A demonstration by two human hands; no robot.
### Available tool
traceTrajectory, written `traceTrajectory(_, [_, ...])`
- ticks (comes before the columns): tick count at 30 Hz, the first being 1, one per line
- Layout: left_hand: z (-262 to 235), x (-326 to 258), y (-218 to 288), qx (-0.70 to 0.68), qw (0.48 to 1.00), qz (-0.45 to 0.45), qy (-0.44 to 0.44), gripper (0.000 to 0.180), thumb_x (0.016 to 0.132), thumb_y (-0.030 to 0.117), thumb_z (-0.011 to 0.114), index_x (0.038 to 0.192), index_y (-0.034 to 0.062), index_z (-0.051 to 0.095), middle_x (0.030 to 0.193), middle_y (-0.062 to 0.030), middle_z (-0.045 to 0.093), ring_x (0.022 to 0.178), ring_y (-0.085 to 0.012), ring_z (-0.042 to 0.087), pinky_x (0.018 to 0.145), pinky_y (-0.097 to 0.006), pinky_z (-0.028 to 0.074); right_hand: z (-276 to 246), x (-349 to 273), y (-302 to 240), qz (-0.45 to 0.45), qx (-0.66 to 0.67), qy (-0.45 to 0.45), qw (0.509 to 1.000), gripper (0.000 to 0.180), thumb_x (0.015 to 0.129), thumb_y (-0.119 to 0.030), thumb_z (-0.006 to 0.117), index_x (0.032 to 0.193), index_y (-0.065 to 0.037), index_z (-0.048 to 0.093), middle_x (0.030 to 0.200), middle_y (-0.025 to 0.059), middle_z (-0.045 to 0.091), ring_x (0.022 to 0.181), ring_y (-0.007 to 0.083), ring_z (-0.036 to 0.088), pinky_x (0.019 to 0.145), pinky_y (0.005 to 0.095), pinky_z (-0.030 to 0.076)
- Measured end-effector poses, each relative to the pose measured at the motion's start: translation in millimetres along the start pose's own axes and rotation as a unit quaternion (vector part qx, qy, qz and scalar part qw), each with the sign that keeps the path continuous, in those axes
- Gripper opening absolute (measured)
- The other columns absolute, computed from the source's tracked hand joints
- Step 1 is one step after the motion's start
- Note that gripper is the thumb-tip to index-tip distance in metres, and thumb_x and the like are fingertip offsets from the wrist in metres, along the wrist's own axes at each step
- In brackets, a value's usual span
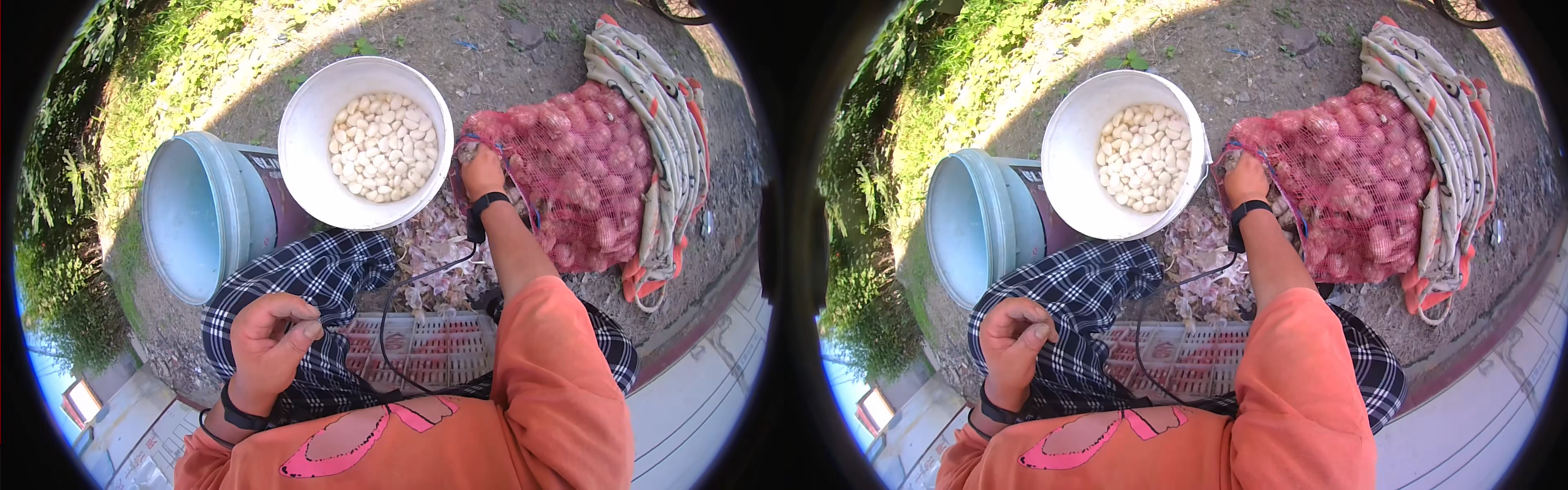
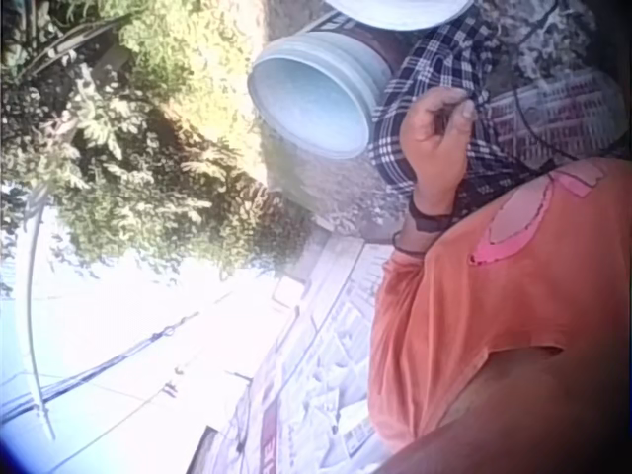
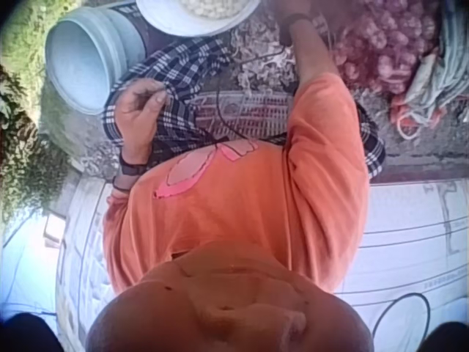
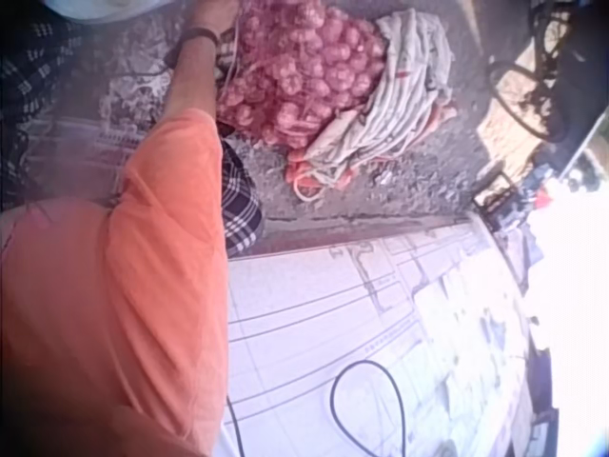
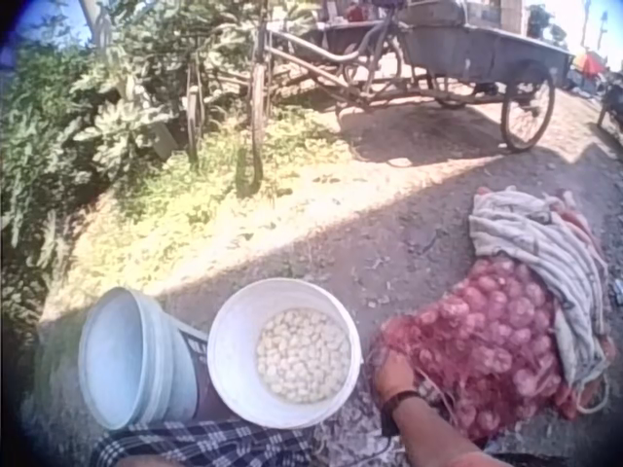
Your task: Peeling garlic bulbs and cloves by hand into a bucket while sitting outdoors.
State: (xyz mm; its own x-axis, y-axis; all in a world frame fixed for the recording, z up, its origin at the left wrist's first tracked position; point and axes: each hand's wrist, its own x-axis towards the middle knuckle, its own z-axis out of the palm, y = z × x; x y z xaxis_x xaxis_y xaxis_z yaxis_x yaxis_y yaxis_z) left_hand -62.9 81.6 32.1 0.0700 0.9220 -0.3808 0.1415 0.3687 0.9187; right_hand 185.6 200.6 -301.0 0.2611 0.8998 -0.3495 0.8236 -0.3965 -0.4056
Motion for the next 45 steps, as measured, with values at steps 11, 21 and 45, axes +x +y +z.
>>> traceTrajectory(11, [2, -1, -3, 0.001, 1.0, 0.0, 0.003, 0.014, 0.075, -0.003, 0.057, 0.089, -0.0013, 0.053, 0.079, -0.0069, 0.056, 0.068, -0.0096, 0.054, 0.062, -0.021, 0.044, 25, -16, 10, -0.017, -0.017, -0.086, 0.996, 0.038, 0.064, -0.018, 0.065, 0.094, 0.001, 0.052, 0.099, 0.0227, 0.052, 0.09, 0.0365, 0.053, 0.079, 0.0408, 0.044])
traceTrajectory(21, [0, 4, 2, 0.017, 1.0, -0.005, -0.017, 0.014, 0.074, -0.003, 0.059, 0.088, -0.0006, 0.055, 0.08, -0.004, 0.056, 0.066, -0.0063, 0.051, 0.06, -0.019, 0.042, 3, -34, -10, -0.081, -0.044, -0.122, 0.988, 0.032, 0.068, -0.009, 0.055, 0.097, -0.005, 0.043, 0.093, 0.017, 0.055, 0.09, 0.0325, 0.054, 0.076, 0.0402, 0.044])
traceTrajectory(45, [57, 20, -47, 0.087, 0.953, 0.14, -0.255, 0.073, 0.059, 0.019, 0.073, 0.121, 0.003, 0.037, 0.114, -0.0159, 0.046, 0.099, -0.0243, 0.049, 0.084, -0.031, 0.041, -238, -261, -78, -0.125, 0.472, -0.255, 0.835, 0.053, 0.066, -0.006, 0.057, 0.116, -0.001, 0.04, 0.102, 0.0075, 0.051, 0.09, 0.0168, 0.052, 0.074, 0.0277, 0.044])
